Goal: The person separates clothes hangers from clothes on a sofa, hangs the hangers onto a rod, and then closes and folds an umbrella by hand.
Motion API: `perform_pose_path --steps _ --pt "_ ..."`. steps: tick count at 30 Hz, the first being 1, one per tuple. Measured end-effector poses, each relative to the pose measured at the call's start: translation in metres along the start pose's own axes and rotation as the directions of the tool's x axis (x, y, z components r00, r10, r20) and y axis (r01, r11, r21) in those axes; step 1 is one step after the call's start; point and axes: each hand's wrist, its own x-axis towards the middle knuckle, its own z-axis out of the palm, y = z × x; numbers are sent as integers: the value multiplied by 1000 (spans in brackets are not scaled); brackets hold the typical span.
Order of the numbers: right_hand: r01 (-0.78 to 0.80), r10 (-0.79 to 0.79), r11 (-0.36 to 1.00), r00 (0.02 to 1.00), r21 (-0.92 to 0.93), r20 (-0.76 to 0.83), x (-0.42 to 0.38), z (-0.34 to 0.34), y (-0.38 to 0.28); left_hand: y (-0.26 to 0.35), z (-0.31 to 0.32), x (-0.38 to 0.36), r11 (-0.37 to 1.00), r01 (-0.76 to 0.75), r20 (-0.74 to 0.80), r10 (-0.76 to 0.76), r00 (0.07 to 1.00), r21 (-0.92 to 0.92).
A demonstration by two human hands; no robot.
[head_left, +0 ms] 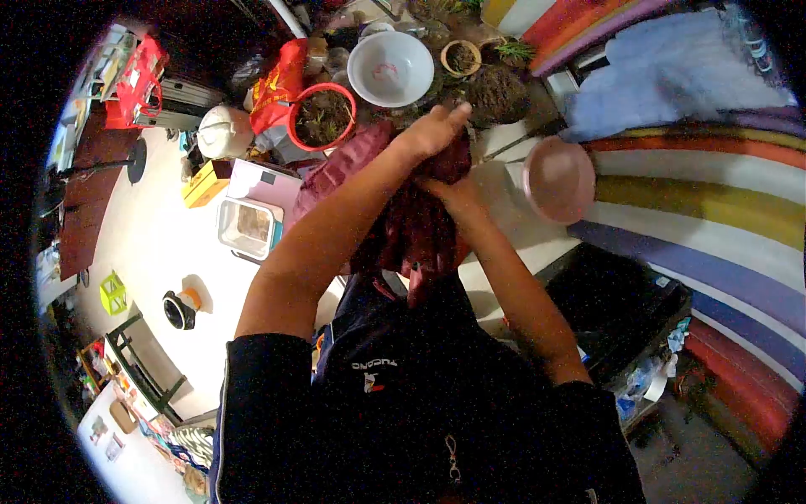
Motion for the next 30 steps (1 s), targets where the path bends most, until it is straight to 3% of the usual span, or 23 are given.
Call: perform_pose_path --steps 1,4,5,6,9,11,12,13,14,16,17,19,20,21,22,23,25,28,30 --pt "-44 44 999 999 22 -15 5 -2 12 6 -4 -4 997 36 20 -37 999 68" --pt "-97 101 993 992 66 -76 11 -8 22 13 -15 5 873 -203 179 135 975 445" --pt "-60 67 996 992 70 -109 8 -5 9 56 -38 -24 871 -213 101 187 977 443" --pt "-22 32 997 989 72 -144 5 -3 -6 68 -54 -38 918 -269 57 264 963 292" --pt "294 -296 953 955 -72 -14 -9 2 -57 85 -103 -93 917 -386 -15 386 922 -106" --pt "387 -403 893 915 -229 -25 -18 13 -85 71 -114 -126 894 -433 -176 410 895 -118" --pt "429 -455 850 890 -304 -17 -20 16 -93 62 -118 -142 892 -452 -288 428 857 -18" --pt "282 -295 917 955 -281 -4 -21 13 -98 52 -121 -157 885 -457 -395 451 800 85" --pt "310 -334 911 942 -272 -44 -21 14 -100 42 -121 -169 873 -449 -493 480 725 189" --pt "362 -405 894 905 -264 -130 -26 16 -104 3 -95 -179 887 -449 -574 314 756 -106" --pt "312 -347 901 935 -300 -69 -24 9 -97 -10 -82 -184 936 -351 -500 314 807 21" --pt "556 -621 730 783 -397 -46 -21 17 -97 -19 -57 -186 937 -340 -463 270 844 -74" --pt "602 -641 729 767 -325 -17 -24 21 -97 -21 -52 -184 938 -337 -441 268 856 -85" --pt "642 -661 725 750 -249 12 -27 24 -97 -26 -51 -179 942 -284 -356 208 911 -179" --pt "656 -659 675 742 -339 122 -32 25 -101 -27 -52 -174 937 -224 -263 153 953 -267" --pt "620 -598 711 781 -332 180 -38 29 -98 -25 -54 -172 965 -181 -50 175 983 -189" --pt "576 -512 758 816 -307 267 -46 37 -88 8 -65 -176 759 120 179 -4 984 -640" --pt "579 -463 752 804 -314 373 -56 40 -88 2 -62 -177 801 -1 125 94 988 -599" --pt "539 -422 756 835 -372 354 -61 41 -84 0 -61 -182 862 -249 -23 266 964 -442"
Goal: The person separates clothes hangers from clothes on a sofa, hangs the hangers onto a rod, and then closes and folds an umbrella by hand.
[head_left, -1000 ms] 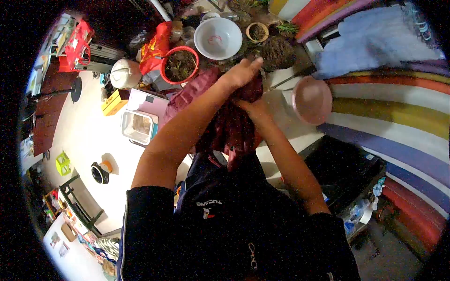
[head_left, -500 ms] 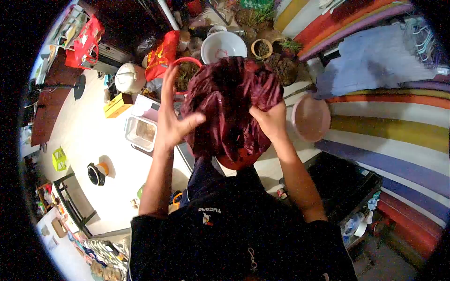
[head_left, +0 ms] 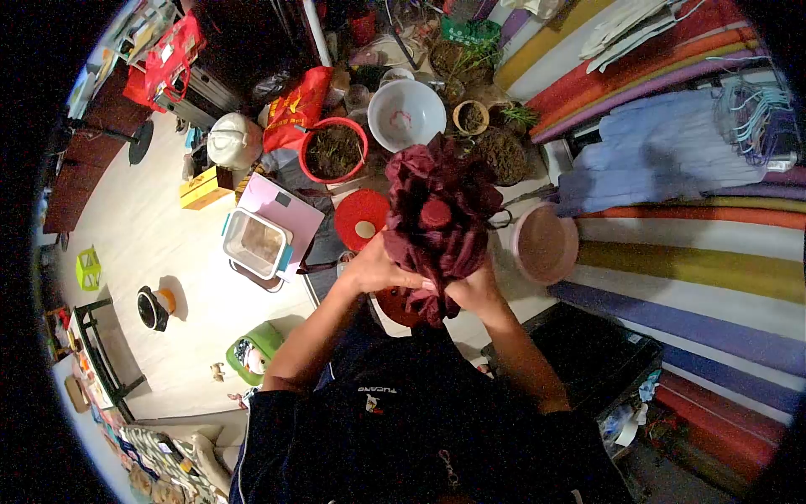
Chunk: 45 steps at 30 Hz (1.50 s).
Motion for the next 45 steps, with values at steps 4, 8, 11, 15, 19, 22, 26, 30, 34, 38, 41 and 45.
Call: perform_pose_path --steps 4,8,11,15,19,22,26,30,34,38,41,45 --pt "142 -128 733 989 -665 70 6 -12 -31 0 0 -6 995 15 -97 -25 995 -98" --pt "100 -180 874 975 -475 -126 17 -31 -33 3 -4 -2 951 82 -83 -112 990 -298" --pt "61 23 885 984 -461 175 15 -42 -26 -2 0 2 971 72 -127 -103 987 -227" --pt "72 -8 953 977 -295 212 0 -31 -7 3 5 11 993 112 -95 -116 989 -44" --pt "79 -35 936 990 -342 134 -12 -28 11 23 3 27 863 -142 2 161 987 486" --pt "119 -99 925 992 -361 75 -11 -40 10 66 10 27 635 -219 30 294 955 741" --pt "138 -162 917 986 -374 -32 -13 -37 5 78 -3 30 518 -282 118 326 938 808" --pt "53 -49 998 979 15 -199 -18 -21 -6 59 -16 29 695 -514 42 575 817 502" --pt "13 75 963 947 268 -314 -34 -15 -7 32 -16 23 887 -446 177 423 889 118" --pt "103 46 888 950 447 -310 -24 14 -47 26 -16 -5 938 -344 300 320 899 29" --pt "144 78 866 907 479 -413 -12 44 -70 16 -4 -17 910 -410 179 393 902 66" --pt "-161 472 761 802 629 -366 -17 56 -77 7 21 -32 936 -337 28 336 941 99"
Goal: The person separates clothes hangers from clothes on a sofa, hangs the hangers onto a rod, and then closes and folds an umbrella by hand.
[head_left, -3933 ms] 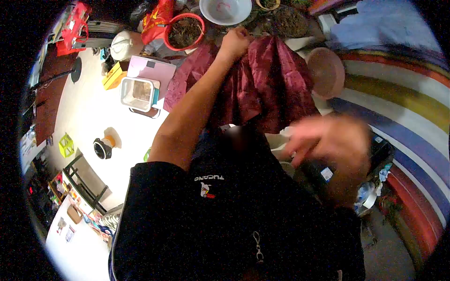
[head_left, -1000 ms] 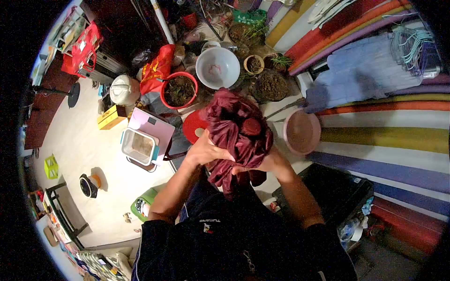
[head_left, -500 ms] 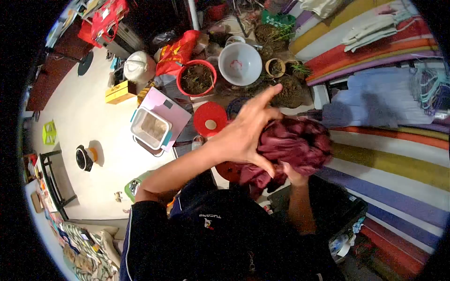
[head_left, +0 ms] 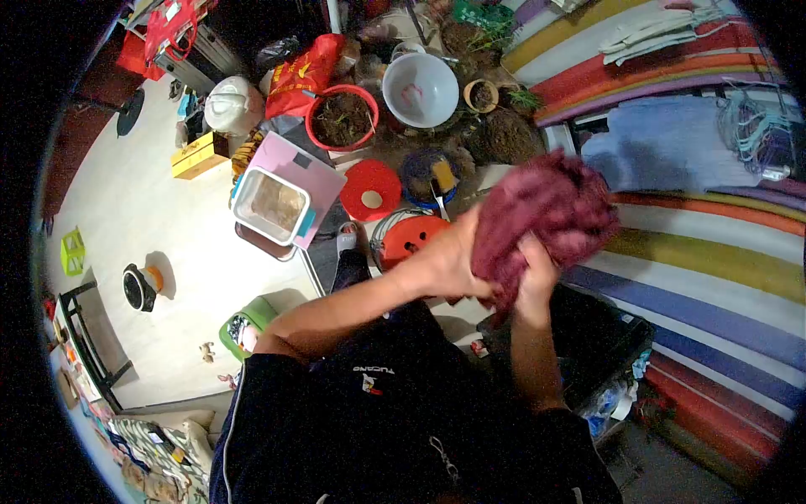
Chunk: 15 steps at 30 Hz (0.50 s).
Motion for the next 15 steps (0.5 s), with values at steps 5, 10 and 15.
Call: perform_pose_path --steps 5,10,15 --pt "39 -6 993 959 -108 282 18 -1 -1 0 9 -35 885 279 -145 -353 924 -373" --pt "281 -104 928 827 -246 553 -17 -55 -32 14 54 -82 640 30 -358 -467 808 -767" --pt "170 117 908 773 -382 623 -36 -90 -11 43 96 -115 604 -121 -437 -411 800 -788"
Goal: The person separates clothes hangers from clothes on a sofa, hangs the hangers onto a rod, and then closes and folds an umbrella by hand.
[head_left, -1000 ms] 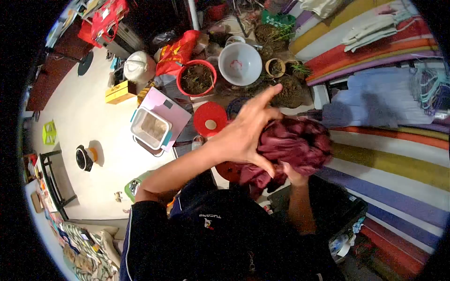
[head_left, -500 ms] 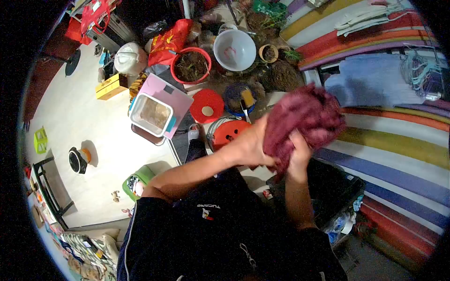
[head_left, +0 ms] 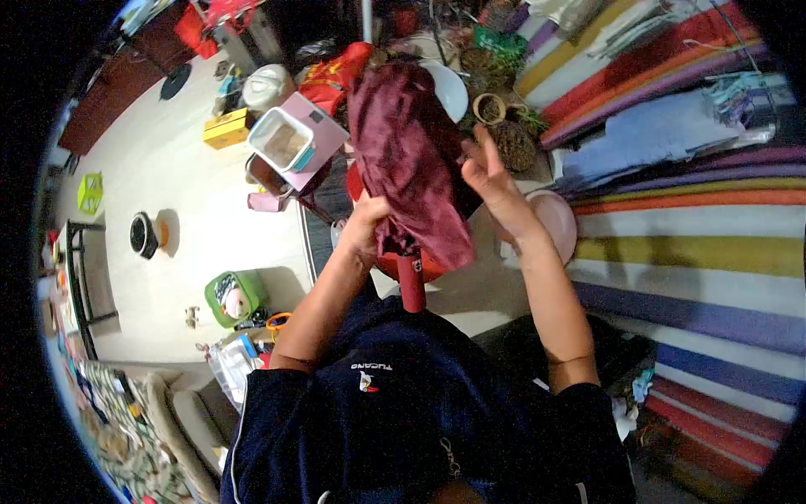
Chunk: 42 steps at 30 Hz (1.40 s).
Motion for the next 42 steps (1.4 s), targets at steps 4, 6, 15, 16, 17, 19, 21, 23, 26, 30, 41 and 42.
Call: perform_pose_path --steps 4,6,15,16,17,19,21,23,26,30,41,42 --pt "31 -35 999 960 20 279 -22 61 0 0 5 -28 967 6 -52 7 999 255" --pt "-94 47 986 951 140 304 -33 69 -6 -9 -6 -41 905 -128 -23 150 988 405" --pt "-92 64 946 993 310 99 -32 144 53 -2 -40 -95 987 -87 -154 107 982 133" --pt "-81 68 930 997 360 49 -35 160 51 -4 -60 -92 899 -248 -49 284 958 362" --pt "-203 160 931 974 304 159 -31 164 65 -1 -73 -97 851 -261 -59 322 945 455" --pt "-127 103 957 989 262 106 -23 195 77 7 -99 -106 706 -247 -85 399 913 664" --pt "-250 209 934 962 254 177 -15 228 67 22 -125 -117 681 -248 -126 449 884 688" --pt "-302 252 912 946 276 203 -6 269 45 46 -141 -131 809 -320 -185 457 870 492" --pt "-246 210 949 960 199 187 9 340 23 92 -172 -165 952 -214 -265 269 926 218" --pt "-400 182 809 867 431 465 37 424 -7 160 -219 -208 981 -187 -490 142 860 -45" --pt "-398 203 914 608 73 767 151 557 -45 299 -335 -283 591 -741 -630 452 631 -318" --pt "-464 245 884 555 52 795 158 564 -50 302 -346 -287 549 -768 -648 460 607 -330"
